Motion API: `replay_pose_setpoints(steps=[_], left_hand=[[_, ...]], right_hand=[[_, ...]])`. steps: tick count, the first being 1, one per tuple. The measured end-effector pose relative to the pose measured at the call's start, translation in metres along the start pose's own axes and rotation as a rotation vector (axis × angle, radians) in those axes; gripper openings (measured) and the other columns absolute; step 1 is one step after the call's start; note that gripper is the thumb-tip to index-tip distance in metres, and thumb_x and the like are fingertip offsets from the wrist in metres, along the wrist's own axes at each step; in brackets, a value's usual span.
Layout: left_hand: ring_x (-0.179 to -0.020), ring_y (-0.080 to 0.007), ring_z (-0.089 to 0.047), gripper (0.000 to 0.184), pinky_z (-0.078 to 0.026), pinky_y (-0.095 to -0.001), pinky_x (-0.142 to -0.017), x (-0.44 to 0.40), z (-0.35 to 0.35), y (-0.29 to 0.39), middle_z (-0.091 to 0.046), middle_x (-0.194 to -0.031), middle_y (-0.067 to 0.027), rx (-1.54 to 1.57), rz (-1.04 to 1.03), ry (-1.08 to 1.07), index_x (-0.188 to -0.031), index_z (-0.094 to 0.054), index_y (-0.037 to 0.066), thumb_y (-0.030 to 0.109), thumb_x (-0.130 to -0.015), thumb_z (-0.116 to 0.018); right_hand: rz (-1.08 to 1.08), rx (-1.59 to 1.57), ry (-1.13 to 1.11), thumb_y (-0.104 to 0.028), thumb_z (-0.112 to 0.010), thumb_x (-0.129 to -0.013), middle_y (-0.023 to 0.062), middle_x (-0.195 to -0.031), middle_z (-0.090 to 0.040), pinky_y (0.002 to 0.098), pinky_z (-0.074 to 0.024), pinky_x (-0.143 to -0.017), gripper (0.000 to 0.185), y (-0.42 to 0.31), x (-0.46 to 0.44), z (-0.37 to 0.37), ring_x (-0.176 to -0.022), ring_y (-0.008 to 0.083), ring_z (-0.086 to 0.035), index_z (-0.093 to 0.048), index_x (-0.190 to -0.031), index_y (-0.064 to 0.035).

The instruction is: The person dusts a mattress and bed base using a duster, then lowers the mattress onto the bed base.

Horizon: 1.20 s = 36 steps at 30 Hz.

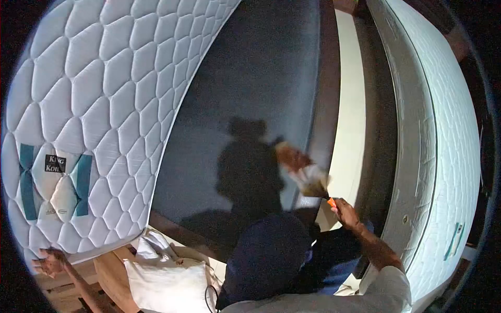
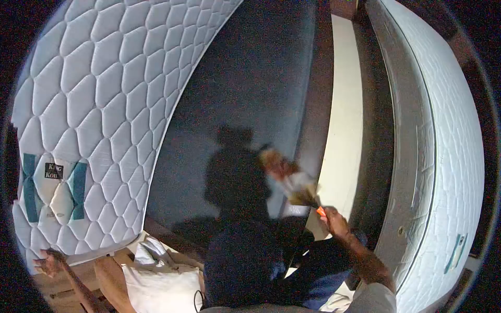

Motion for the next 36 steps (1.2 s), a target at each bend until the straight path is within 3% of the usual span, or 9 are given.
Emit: replay_pose_setpoints(steps=[3, 5, 10, 13, 26, 31, 33, 35, 36], left_hand=[[-0.118, -0.0264, -0.046, 0.069, -0.034, -0.048, -0.087, -0.006, -0.006, 0.001, -0.042, -0.134, -0.0107, 0.015, 0.0, 0.028, -0.129, -0.044, 0.02, 0.068, -0.084, -0.027], [-0.118, -0.0261, -0.045, 0.069, -0.034, -0.048, -0.087, -0.012, -0.004, -0.012, -0.043, -0.134, -0.0105, -0.003, 0.008, 0.062, -0.129, -0.045, 0.02, 0.068, -0.083, -0.027], [-0.118, -0.0252, -0.045, 0.069, -0.034, -0.048, -0.087, 0.0, -0.003, -0.022, -0.043, -0.133, -0.0098, -0.01, 0.025, 0.104, -0.129, -0.045, 0.02, 0.069, -0.083, -0.027], [-0.118, -0.0247, -0.045, 0.069, -0.034, -0.048, -0.088, 0.001, -0.007, -0.022, -0.044, -0.133, -0.0094, 0.0, 0.028, 0.123, -0.129, -0.046, 0.021, 0.069, -0.083, -0.027], [-0.11, -0.0295, -0.051, 0.066, -0.036, -0.0559, -0.083, 0.005, -0.017, -0.036, -0.045, -0.132, -0.0106, -0.07, 0.021, 0.115, -0.124, -0.052, 0.019, 0.068, -0.083, -0.032], [-0.11, -0.0316, -0.052, 0.069, -0.039, -0.0503, -0.082, 0.007, -0.029, -0.048, -0.053, -0.123, -0.0118, -0.058, -0.027, 0.138, -0.126, -0.05, 0.018, 0.068, -0.082, -0.033], [-0.106, -0.0292, -0.055, 0.067, -0.042, -0.0434, -0.078, 0.0, -0.033, -0.053, -0.058, -0.116, -0.0094, -0.251, -0.079, 0.108, -0.123, -0.054, 0.02, 0.069, -0.08, -0.037], [-0.118, -0.0364, -0.046, 0.079, -0.038, -0.0565, -0.083, -0.003, -0.018, -0.035, -0.043, -0.133, -0.018, 0.039, -0.031, 0.072, -0.132, -0.042, 0.014, 0.071, -0.081, -0.026], [-0.1, -0.0259, -0.057, 0.059, -0.044, -0.039, -0.073, 0.005, -0.051, -0.069, -0.059, -0.113, -0.007, -0.084, -0.091, 0.213, -0.118, -0.058, 0.021, 0.064, -0.079, -0.045]], right_hand=[[-0.06, 0.135, 0.024, -0.023, -0.05, -0.089, 0.0217, -0.097, -0.055, 0.0448, -0.0461, -0.069, 0.027, -0.002, -0.004, 0.029, -0.084, 0.041, -0.056, -0.052, -0.107, -0.0034], [-0.057, 0.118, 0.268, -0.019, -0.052, -0.087, 0.0209, -0.092, -0.057, 0.0455, -0.046, -0.069, 0.023, 0.005, -0.008, 0.032, -0.081, 0.0416, -0.057, -0.053, -0.104, -0.0031], [-0.055, 0.227, 0.061, -0.02, -0.052, -0.088, 0.0213, -0.087, -0.057, 0.0449, -0.0457, -0.065, 0.024, -0.003, -0.02, 0.042, -0.077, 0.0403, -0.057, -0.052, -0.103, -0.0009], [-0.089, 0.116, 0.252, -0.024, -0.053, -0.088, 0.0219, -0.088, -0.057, 0.045, -0.0453, -0.064, 0.027, 0.01, -0.029, 0.033, -0.076, 0.0407, -0.057, -0.05, -0.102, -0.0013], [0.035, 0.016, 0.223, -0.019, -0.054, -0.088, 0.0237, -0.086, -0.055, 0.0453, -0.0433, -0.066, 0.022, -0.008, -0.055, 0.031, -0.078, 0.0437, -0.053, -0.049, -0.097, 0.0004], [0.029, 0.007, 0.336, -0.02, -0.053, -0.088, 0.0222, -0.086, -0.056, 0.0452, -0.0436, -0.067, 0.023, -0.002, -0.067, 0.0, -0.08, 0.0428, -0.054, -0.051, -0.1, -0.0005], [-0.089, 0.069, 0.175, -0.02, -0.054, -0.088, 0.0199, -0.09, -0.056, 0.0453, -0.045, -0.07, 0.023, -0.02, -0.061, 0.022, -0.083, 0.0416, -0.056, -0.052, -0.102, -0.0023], [-0.065, 0.142, 0.288, -0.022, -0.053, -0.088, 0.0192, -0.093, -0.057, 0.0448, -0.0455, -0.07, 0.023, -0.026, -0.054, 0.022, -0.083, 0.0406, -0.056, -0.052, -0.102, -0.0029], [-0.053, 0.133, 0.286, -0.024, -0.052, -0.089, 0.0191, -0.094, -0.056, 0.0457, -0.0459, -0.068, 0.025, -0.026, -0.052, 0.017, -0.082, 0.041, -0.057, -0.051, -0.101, -0.0026]])
Point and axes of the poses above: each hand's wrist, its own x-axis away from the middle knuckle, its own z-axis out of the back of the hand, y = z × x, the point moved 2 cm from there along -x, towards the middle knuckle
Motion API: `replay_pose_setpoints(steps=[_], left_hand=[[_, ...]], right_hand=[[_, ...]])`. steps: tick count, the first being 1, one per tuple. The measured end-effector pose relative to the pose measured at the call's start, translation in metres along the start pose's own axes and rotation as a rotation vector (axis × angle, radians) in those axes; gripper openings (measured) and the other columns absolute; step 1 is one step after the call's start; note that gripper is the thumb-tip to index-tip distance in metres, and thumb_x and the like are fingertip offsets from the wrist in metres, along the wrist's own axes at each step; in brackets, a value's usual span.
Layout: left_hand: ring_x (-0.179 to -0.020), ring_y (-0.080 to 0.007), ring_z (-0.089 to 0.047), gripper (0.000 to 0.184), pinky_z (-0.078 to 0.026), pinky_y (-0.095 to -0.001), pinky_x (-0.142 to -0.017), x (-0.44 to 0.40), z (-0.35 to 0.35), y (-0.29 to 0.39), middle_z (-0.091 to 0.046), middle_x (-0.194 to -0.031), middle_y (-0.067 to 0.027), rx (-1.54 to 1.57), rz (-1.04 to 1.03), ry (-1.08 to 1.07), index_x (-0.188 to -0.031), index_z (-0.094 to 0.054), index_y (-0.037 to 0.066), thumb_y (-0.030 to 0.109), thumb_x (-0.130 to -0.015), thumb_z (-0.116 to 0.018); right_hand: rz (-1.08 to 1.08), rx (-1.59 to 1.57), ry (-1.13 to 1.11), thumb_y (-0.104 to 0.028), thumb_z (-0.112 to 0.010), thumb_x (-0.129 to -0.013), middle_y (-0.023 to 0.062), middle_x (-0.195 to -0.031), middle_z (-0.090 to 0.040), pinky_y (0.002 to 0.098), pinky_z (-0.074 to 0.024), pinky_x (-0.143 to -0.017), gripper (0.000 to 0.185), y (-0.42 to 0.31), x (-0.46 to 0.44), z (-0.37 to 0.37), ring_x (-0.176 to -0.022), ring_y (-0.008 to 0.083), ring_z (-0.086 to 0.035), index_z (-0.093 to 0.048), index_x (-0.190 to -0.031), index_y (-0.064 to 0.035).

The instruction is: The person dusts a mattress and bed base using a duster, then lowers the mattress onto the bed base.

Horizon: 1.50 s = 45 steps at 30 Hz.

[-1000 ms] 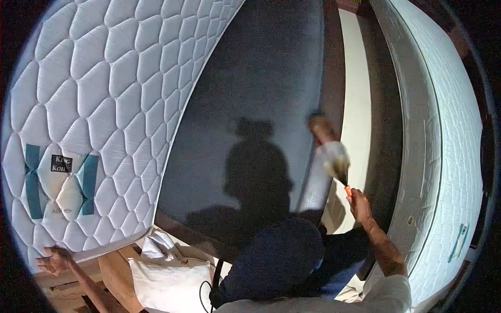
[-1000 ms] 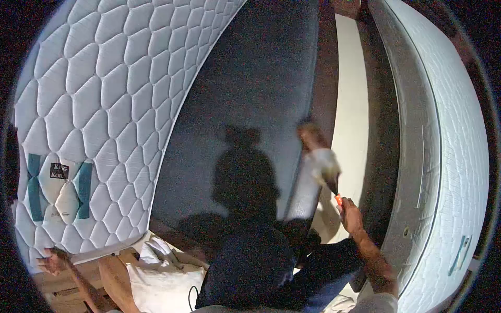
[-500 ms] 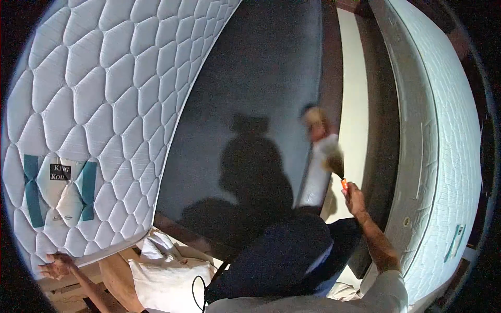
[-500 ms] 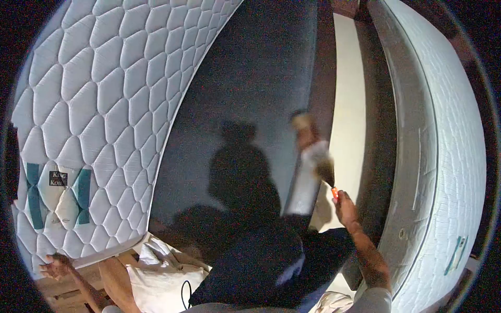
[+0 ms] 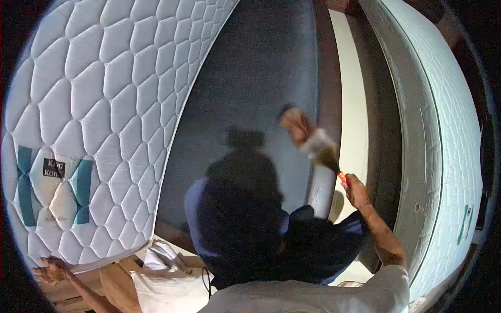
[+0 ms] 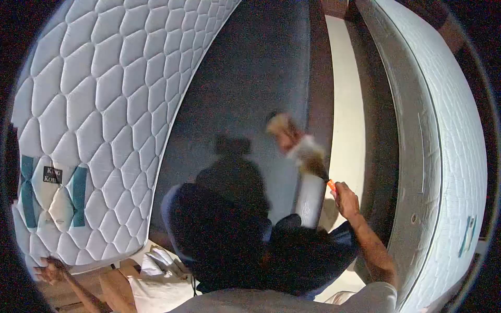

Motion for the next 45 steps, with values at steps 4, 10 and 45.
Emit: replay_pose_setpoints(steps=[4, 10, 45], left_hand=[[-0.106, -0.0293, -0.054, 0.061, -0.044, -0.0408, -0.077, 0.023, -0.023, -0.027, -0.056, -0.12, -0.0101, -0.096, -0.08, -0.074, -0.12, -0.057, 0.019, 0.063, -0.08, -0.044], [-0.121, -0.035, -0.041, 0.069, -0.035, -0.0587, -0.087, -0.025, 0.067, 0.064, -0.037, -0.138, -0.014, 0.228, 0.079, -0.126, -0.131, -0.044, 0.019, 0.067, -0.081, -0.038], [-0.121, -0.0416, -0.037, 0.084, -0.029, -0.0543, -0.097, -0.034, 0.082, 0.07, -0.036, -0.136, -0.0237, 0.362, 0.131, -0.168, -0.13, -0.045, 0.007, 0.072, -0.079, -0.035]], right_hand=[[0.005, 0.153, -0.142, -0.025, -0.05, -0.09, 0.0184, -0.093, -0.055, 0.0478, -0.0461, -0.068, 0.024, -0.021, -0.001, 0.005, -0.084, 0.042, -0.056, -0.05, -0.101, -0.0039], [0.079, 0.129, -0.032, -0.026, -0.05, -0.089, 0.0196, -0.096, -0.054, 0.0474, -0.047, -0.07, 0.025, -0.021, -0.034, -0.01, -0.084, 0.041, -0.057, -0.05, -0.104, -0.0058], [0.432, -0.141, -0.014, -0.027, -0.05, -0.089, 0.0179, -0.092, -0.06, 0.048, -0.0476, -0.069, 0.028, -0.252, -0.14, -0.13, -0.084, 0.039, -0.058, -0.054, -0.107, -0.0071]])
Point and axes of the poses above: each hand's wrist, its own x-axis away from the middle knuckle, its own z-axis out of the back of the hand, y = z × x, the point moved 2 cm from there along -x, towards the middle knuckle
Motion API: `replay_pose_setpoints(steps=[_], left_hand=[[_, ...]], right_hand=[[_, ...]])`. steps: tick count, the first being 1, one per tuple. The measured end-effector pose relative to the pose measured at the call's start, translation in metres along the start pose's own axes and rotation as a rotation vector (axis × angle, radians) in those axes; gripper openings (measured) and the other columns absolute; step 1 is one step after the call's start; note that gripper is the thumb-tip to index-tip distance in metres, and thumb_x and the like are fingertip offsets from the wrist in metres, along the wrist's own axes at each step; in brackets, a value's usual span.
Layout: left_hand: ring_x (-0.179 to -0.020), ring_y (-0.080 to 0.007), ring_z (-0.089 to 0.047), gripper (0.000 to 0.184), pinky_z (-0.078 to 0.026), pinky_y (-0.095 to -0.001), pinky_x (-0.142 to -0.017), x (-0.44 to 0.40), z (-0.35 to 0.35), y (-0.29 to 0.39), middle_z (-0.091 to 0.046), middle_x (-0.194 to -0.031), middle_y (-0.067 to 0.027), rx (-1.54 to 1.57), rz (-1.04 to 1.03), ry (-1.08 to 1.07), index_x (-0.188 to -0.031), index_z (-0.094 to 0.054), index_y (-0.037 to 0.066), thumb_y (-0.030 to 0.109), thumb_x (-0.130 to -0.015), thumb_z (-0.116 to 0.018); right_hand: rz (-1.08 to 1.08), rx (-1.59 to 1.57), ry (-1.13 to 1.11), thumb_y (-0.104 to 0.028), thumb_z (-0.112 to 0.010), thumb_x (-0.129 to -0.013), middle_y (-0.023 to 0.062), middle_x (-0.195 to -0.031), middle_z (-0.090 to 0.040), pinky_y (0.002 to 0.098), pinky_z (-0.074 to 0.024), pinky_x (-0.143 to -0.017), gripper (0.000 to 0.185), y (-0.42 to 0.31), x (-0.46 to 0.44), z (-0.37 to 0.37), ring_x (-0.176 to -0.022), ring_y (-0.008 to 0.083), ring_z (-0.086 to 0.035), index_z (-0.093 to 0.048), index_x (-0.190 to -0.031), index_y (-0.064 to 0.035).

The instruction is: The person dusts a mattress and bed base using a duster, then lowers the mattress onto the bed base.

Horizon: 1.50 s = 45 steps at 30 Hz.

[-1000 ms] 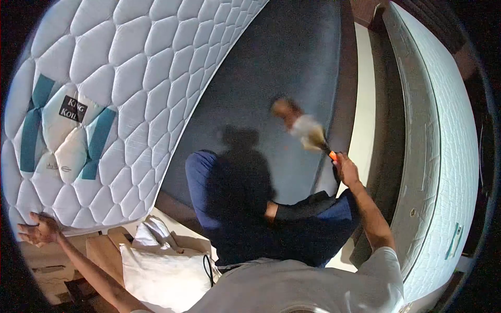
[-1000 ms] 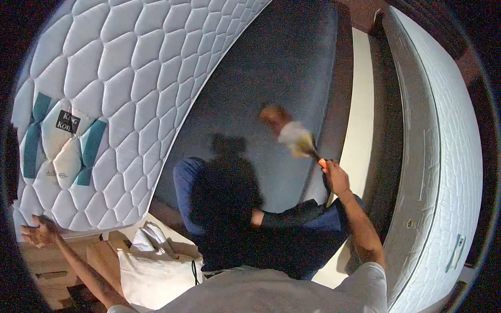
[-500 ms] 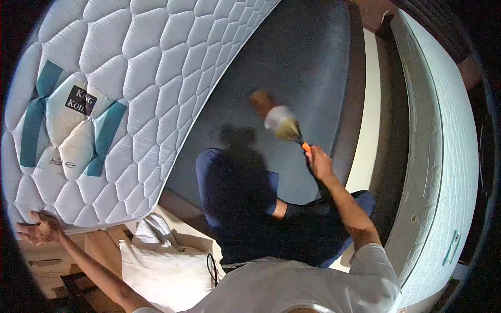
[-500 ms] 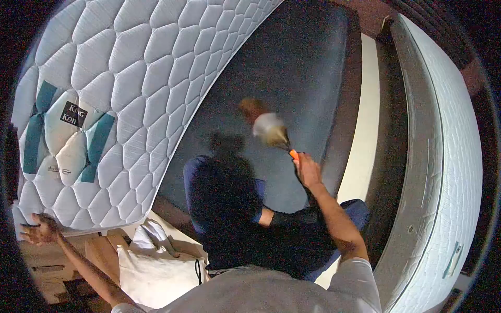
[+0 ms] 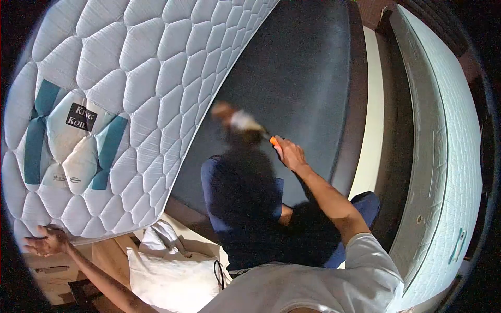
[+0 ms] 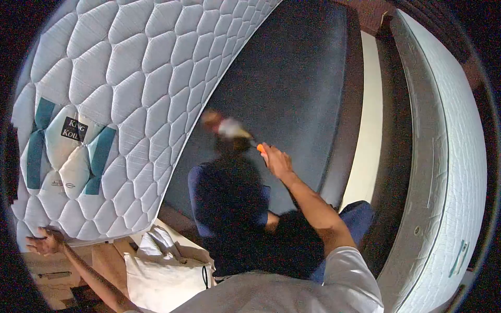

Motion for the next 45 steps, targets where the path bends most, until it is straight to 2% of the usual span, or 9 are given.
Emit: replay_pose_setpoints(steps=[10, 13, 19, 22, 27, 31, 34, 40, 45], left_hand=[[-0.126, -0.039, -0.032, 0.076, -0.028, -0.0573, -0.096, -0.002, 0.007, 0.013, -0.034, -0.138, -0.0223, 0.016, -0.008, -0.008, -0.134, -0.04, 0.012, 0.068, -0.083, -0.032], [-0.128, -0.0367, -0.03, 0.079, -0.023, -0.0531, -0.101, -0.004, 0.007, 0.018, -0.031, -0.139, -0.0225, 0.072, -0.052, 0.019, -0.135, -0.038, 0.01, 0.069, -0.083, -0.029], [-0.128, -0.0385, -0.031, 0.081, -0.025, -0.0505, -0.101, -0.006, 0.008, 0.015, -0.036, -0.135, -0.0246, 0.083, -0.107, 0.041, -0.132, -0.042, 0.004, 0.068, -0.084, -0.03], [-0.128, -0.0387, -0.031, 0.083, -0.025, -0.0515, -0.101, -0.005, 0.005, 0.018, -0.036, -0.136, -0.0243, 0.066, -0.063, 0.054, -0.132, -0.042, 0.005, 0.071, -0.083, -0.028], [-0.125, -0.0394, -0.034, 0.086, -0.027, -0.0519, -0.1, -0.003, 0.005, 0.012, -0.036, -0.136, -0.023, 0.071, -0.049, 0.05, -0.133, -0.042, 0.009, 0.075, -0.08, -0.027], [-0.123, -0.0395, -0.037, 0.087, -0.029, -0.0522, -0.098, -0.005, 0.002, 0.007, -0.036, -0.136, -0.0226, 0.067, -0.068, 0.084, -0.132, -0.043, 0.011, 0.077, -0.078, -0.027], [-0.12, -0.0362, -0.042, 0.077, -0.035, -0.0506, -0.093, -0.005, 0.004, 0.002, -0.041, -0.135, -0.0181, -0.096, -0.138, 0.068, -0.129, -0.047, 0.013, 0.071, -0.082, -0.031], [-0.115, -0.0356, -0.047, 0.059, -0.04, -0.0505, -0.086, -0.002, -0.003, -0.004, -0.043, -0.133, -0.0172, -0.173, 0.03, -0.024, -0.126, -0.051, 0.015, 0.047, -0.076, -0.05], [-0.113, -0.0385, -0.044, 0.05, -0.04, -0.056, -0.085, 0.0, -0.029, -0.003, -0.038, -0.135, -0.0204, -0.175, -0.004, -0.049, -0.123, -0.053, 0.025, 0.04, -0.076, -0.054]], right_hand=[[-0.18, -0.056, 0.156, -0.024, -0.047, -0.09, 0.0216, -0.09, -0.06, 0.0488, -0.0465, -0.071, 0.034, 0.005, -0.043, -0.015, -0.083, 0.0406, -0.058, -0.05, -0.12, -0.0075], [0.057, -0.12, 0.098, -0.025, -0.047, -0.091, 0.0222, -0.089, -0.06, 0.0478, -0.0465, -0.072, 0.034, 0.02, -0.06, -0.014, -0.083, 0.0402, -0.058, -0.052, -0.119, -0.006], [-0.249, -0.138, 0.307, -0.024, -0.051, -0.089, 0.0242, -0.092, -0.061, 0.0476, -0.0462, -0.072, 0.034, 0.037, -0.073, -0.009, -0.086, 0.0415, -0.058, -0.054, -0.116, -0.0036], [0.005, -0.095, 0.157, -0.022, -0.051, -0.089, 0.0249, -0.093, -0.06, 0.0482, -0.0454, -0.073, 0.035, 0.037, -0.069, 0.002, -0.088, 0.0425, -0.057, -0.05, -0.117, -0.002], [-0.675, -0.202, 0.843, -0.018, -0.05, -0.088, 0.0249, -0.103, -0.057, 0.0464, -0.0442, -0.077, 0.036, 0.059, -0.048, 0.02, -0.095, 0.0418, -0.055, -0.045, -0.121, -0.0036], [-0.328, -0.215, 0.808, -0.018, -0.05, -0.089, 0.0245, -0.108, -0.056, 0.0444, -0.044, -0.081, 0.038, 0.059, -0.019, 0.017, -0.099, 0.0415, -0.054, -0.044, -0.123, -0.0041], [-0.123, -0.131, 0.167, -0.019, -0.05, -0.089, 0.0248, -0.112, -0.055, 0.0447, -0.0438, -0.085, 0.043, 0.05, 0.005, 0.029, -0.103, 0.0413, -0.053, -0.041, -0.129, -0.0057], [-0.726, -0.089, 0.855, -0.017, -0.046, -0.091, 0.0249, -0.102, -0.059, 0.0475, -0.0449, -0.077, 0.032, 0.106, 0.039, 0.066, -0.094, 0.0432, -0.056, -0.045, -0.12, -0.0041], [-0.226, 0.026, 0.462, -0.019, -0.042, -0.092, 0.0221, -0.111, -0.056, 0.0476, -0.0438, -0.081, 0.039, 0.095, 0.06, 0.078, -0.098, 0.042, -0.054, -0.039, -0.128, -0.006]])
Point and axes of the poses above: each hand's wrist, its own x-axis away from the middle knuckle, its own z-axis out of the back of the hand, y = z × x, the point moved 2 cm from there along -x, towards the middle knuckle
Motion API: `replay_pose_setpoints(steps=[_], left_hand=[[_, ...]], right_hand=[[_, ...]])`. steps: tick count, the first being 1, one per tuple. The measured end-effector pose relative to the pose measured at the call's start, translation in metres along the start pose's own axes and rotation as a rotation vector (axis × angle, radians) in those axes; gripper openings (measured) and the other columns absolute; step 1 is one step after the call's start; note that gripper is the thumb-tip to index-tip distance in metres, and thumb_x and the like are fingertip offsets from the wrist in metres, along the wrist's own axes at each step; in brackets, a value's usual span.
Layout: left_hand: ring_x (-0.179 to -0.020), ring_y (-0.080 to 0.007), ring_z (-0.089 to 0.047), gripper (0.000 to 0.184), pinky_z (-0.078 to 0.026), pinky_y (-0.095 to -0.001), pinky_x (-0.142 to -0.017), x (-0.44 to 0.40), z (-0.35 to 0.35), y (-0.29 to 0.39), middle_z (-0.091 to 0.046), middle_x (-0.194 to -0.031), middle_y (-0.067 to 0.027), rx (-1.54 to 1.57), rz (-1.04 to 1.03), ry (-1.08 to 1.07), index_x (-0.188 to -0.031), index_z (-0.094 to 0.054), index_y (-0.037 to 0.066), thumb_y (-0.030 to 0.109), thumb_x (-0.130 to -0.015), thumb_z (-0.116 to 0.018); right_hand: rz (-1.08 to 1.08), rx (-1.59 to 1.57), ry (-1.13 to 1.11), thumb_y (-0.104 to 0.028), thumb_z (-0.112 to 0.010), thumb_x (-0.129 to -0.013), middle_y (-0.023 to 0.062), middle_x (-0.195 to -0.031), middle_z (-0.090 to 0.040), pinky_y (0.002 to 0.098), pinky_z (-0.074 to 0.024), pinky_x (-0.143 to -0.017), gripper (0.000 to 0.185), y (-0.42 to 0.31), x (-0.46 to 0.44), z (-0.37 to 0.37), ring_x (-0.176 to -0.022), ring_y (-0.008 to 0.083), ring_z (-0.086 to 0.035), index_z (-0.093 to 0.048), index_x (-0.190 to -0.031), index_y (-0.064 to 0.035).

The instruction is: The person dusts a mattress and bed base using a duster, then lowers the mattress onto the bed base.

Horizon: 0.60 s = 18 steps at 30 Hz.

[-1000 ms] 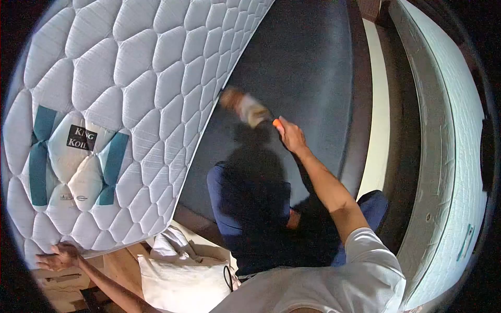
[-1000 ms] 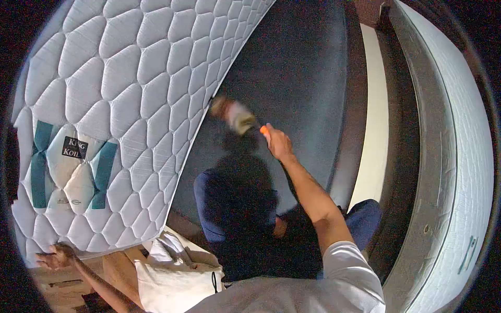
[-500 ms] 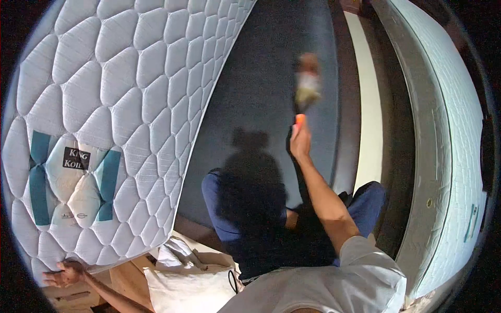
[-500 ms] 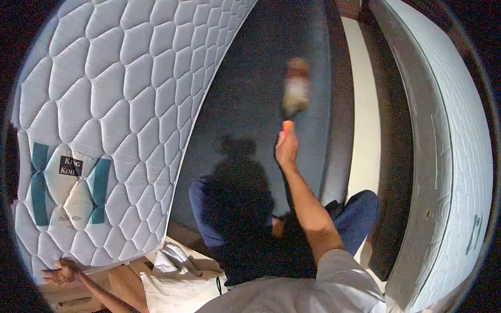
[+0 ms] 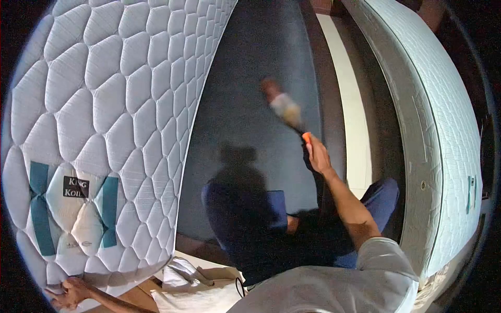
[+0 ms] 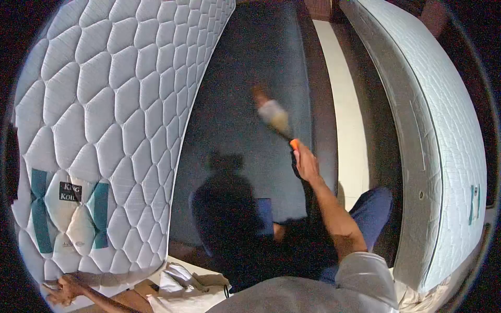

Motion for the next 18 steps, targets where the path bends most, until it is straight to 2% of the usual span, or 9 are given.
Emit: replay_pose_setpoints(steps=[1, 3, 4, 5, 7, 8, 9, 13, 18], left_hand=[[-0.113, -0.0385, -0.044, 0.05, -0.04, -0.056, -0.085, 0.0, 0.001, 0.007, -0.038, -0.135, -0.0204, 0.009, -0.001, 0.001, -0.123, -0.053, 0.025, 0.04, -0.076, -0.054], [-0.114, -0.0375, -0.045, 0.047, -0.039, -0.0536, -0.091, -0.005, 0.03, 0.037, -0.041, -0.133, -0.0203, 0.28, -0.217, -0.022, -0.121, -0.055, 0.018, 0.043, -0.082, -0.053], [-0.108, -0.0309, -0.053, 0.037, -0.04, -0.0456, -0.093, -0.018, 0.051, 0.106, -0.058, -0.113, -0.0183, 0.248, -0.152, 0.345, -0.105, -0.062, -0.001, 0.031, -0.089, -0.054], [-0.117, -0.0394, -0.045, 0.049, -0.034, -0.0535, -0.094, -0.017, 0.057, 0.109, -0.053, -0.122, -0.0209, 0.576, -0.236, 0.223, -0.113, -0.06, 0.001, 0.042, -0.089, -0.047], [-0.118, -0.0394, -0.044, 0.05, -0.034, -0.0533, -0.094, -0.016, 0.055, 0.109, -0.051, -0.124, -0.0212, 0.466, -0.271, 0.165, -0.114, -0.059, 0.002, 0.044, -0.089, -0.046], [-0.119, -0.0394, -0.043, 0.051, -0.034, -0.0532, -0.094, -0.015, 0.054, 0.107, -0.051, -0.124, -0.0213, 0.402, -0.27, 0.144, -0.114, -0.059, 0.002, 0.045, -0.089, -0.046], [-0.119, -0.0394, -0.043, 0.052, -0.033, -0.0531, -0.094, -0.014, 0.054, 0.107, -0.05, -0.125, -0.0215, 0.377, -0.277, 0.133, -0.115, -0.058, 0.002, 0.045, -0.089, -0.045], [-0.121, -0.0394, -0.041, 0.055, -0.033, -0.0527, -0.095, -0.015, 0.057, 0.113, -0.048, -0.127, -0.022, 0.345, -0.287, 0.139, -0.117, -0.057, 0.003, 0.048, -0.089, -0.043], [-0.122, -0.0394, -0.04, 0.058, -0.032, -0.0523, -0.095, -0.009, 0.058, 0.117, -0.045, -0.13, -0.0226, 0.308, -0.288, 0.13, -0.12, -0.056, 0.004, 0.051, -0.088, -0.041]], right_hand=[[-0.008, 0.002, 0.004, -0.019, -0.042, -0.092, 0.0221, -0.111, -0.056, 0.0476, -0.0438, -0.081, 0.039, -0.013, -0.004, 0.015, -0.098, 0.042, -0.054, -0.039, -0.128, -0.006], [-0.35, 0.266, -0.281, -0.022, -0.041, -0.092, 0.0229, -0.114, -0.055, 0.0481, -0.044, -0.08, 0.042, -0.03, -0.006, 0.031, -0.1, 0.0415, -0.054, -0.035, -0.131, -0.0071], [-0.443, 0.274, -0.124, -0.023, -0.042, -0.092, 0.0238, -0.108, -0.057, 0.0506, -0.044, -0.076, 0.04, -0.009, 0.002, 0.021, -0.093, 0.0427, -0.056, -0.037, -0.127, -0.0058], [-0.443, 0.277, -0.116, -0.023, -0.042, -0.092, 0.0238, -0.108, -0.057, 0.0506, -0.044, -0.076, 0.04, 0.005, 0.003, 0.01, -0.093, 0.0427, -0.056, -0.037, -0.127, -0.0058], [-0.73, 0.208, 0.416, -0.027, -0.042, -0.092, 0.0263, -0.099, -0.058, 0.052, -0.0423, -0.076, 0.032, 0.006, 0.002, 0.009, -0.091, 0.0437, -0.056, -0.043, -0.117, -0.0073], [-0.995, 0.155, 0.483, -0.027, -0.042, -0.092, 0.0271, -0.096, -0.059, 0.0515, -0.0424, -0.074, 0.028, 0.013, 0.0, 0.003, -0.09, 0.0447, -0.056, -0.046, -0.108, -0.0051], [-1.0, 0.157, 0.533, -0.027, -0.042, -0.092, 0.0258, -0.098, -0.059, 0.0494, -0.0431, -0.076, 0.031, 0.012, -0.001, -0.001, -0.091, 0.0448, -0.055, -0.048, -0.111, -0.0038], [-0.493, 0.022, 0.532, -0.025, -0.04, -0.093, 0.0221, -0.106, -0.059, 0.0442, -0.0436, -0.083, 0.035, -0.03, -0.001, -0.037, -0.097, 0.0406, -0.056, -0.052, -0.118, -0.0043], [-0.241, -0.091, -0.005, -0.028, -0.041, -0.092, 0.0187, -0.107, -0.059, 0.0446, -0.0447, -0.082, 0.033, -0.101, -0.018, -0.096, -0.097, 0.0381, -0.056, -0.056, -0.114, -0.007]])
Point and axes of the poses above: each hand's wrist, its own x-axis away from the middle knuckle, its own z-axis out of the back of the hand, y = z × x, the point moved 2 cm from there along -x, towards the middle knuckle
